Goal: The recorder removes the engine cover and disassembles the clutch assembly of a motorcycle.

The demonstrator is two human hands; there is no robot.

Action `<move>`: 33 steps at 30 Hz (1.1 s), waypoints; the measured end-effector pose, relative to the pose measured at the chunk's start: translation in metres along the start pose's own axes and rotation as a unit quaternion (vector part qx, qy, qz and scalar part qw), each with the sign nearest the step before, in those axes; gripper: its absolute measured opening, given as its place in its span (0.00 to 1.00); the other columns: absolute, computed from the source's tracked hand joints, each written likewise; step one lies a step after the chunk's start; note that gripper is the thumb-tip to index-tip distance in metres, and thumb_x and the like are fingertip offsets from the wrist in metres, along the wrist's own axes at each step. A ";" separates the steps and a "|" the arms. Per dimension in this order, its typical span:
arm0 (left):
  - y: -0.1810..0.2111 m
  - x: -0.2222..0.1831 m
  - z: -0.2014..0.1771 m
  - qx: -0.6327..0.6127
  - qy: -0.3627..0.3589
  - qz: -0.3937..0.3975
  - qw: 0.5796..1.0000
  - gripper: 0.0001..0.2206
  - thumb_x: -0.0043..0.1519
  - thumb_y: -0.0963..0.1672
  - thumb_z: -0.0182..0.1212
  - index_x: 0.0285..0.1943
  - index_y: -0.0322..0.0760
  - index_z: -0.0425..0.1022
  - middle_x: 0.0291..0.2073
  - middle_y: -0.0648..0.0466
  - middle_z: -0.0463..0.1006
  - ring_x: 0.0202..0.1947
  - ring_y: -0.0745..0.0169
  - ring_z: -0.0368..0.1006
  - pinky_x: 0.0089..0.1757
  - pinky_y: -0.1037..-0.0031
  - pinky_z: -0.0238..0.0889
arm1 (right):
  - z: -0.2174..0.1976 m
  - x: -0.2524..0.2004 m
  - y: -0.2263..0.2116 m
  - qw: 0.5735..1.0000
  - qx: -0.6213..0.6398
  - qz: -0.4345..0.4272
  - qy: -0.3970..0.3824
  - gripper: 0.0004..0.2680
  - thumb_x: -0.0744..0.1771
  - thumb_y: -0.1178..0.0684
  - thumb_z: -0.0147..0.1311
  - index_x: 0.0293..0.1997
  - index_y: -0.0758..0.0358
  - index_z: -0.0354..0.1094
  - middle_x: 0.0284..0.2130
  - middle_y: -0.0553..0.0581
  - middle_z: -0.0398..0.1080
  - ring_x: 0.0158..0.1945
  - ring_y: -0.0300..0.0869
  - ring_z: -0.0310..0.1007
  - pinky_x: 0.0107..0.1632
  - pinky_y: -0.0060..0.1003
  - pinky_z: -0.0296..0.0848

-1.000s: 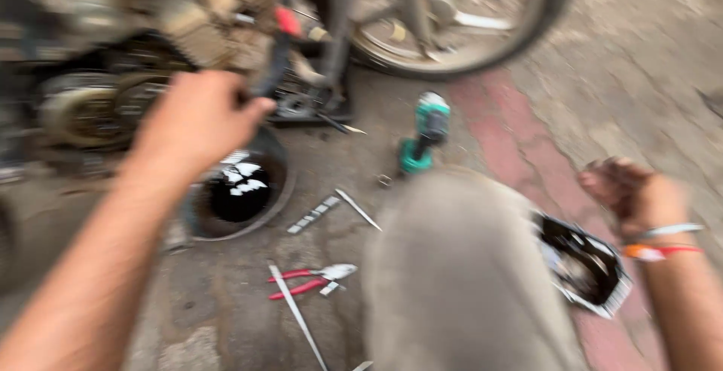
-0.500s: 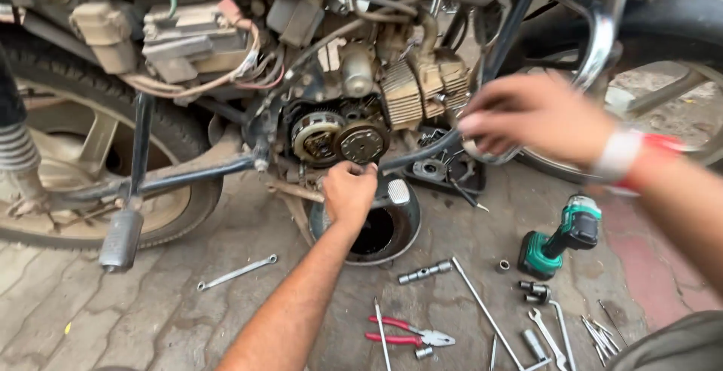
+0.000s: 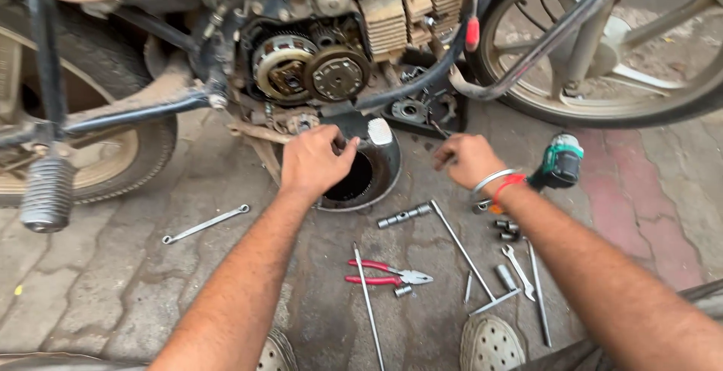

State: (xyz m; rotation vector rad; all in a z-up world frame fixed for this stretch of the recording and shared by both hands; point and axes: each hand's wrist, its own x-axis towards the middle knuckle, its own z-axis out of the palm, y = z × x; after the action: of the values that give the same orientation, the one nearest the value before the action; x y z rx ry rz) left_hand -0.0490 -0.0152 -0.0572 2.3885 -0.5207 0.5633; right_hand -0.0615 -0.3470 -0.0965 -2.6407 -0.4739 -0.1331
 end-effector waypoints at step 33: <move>0.009 -0.018 -0.004 0.025 0.076 0.036 0.996 0.15 0.57 0.47 0.67 0.39 0.31 0.70 0.38 0.42 0.73 0.43 0.39 0.72 0.45 0.56 0.68 | -0.016 0.063 -0.150 0.963 0.110 -0.048 0.240 0.12 0.62 0.58 0.61 0.49 0.68 0.73 0.41 0.63 0.76 0.41 0.49 0.80 0.46 0.41 0.79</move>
State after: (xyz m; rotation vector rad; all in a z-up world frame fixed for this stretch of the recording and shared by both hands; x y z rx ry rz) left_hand -0.0696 -0.0152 -0.0587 2.3572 -0.5334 0.7925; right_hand -0.0553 -0.2086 -0.0090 -2.2605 -0.4190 -0.6912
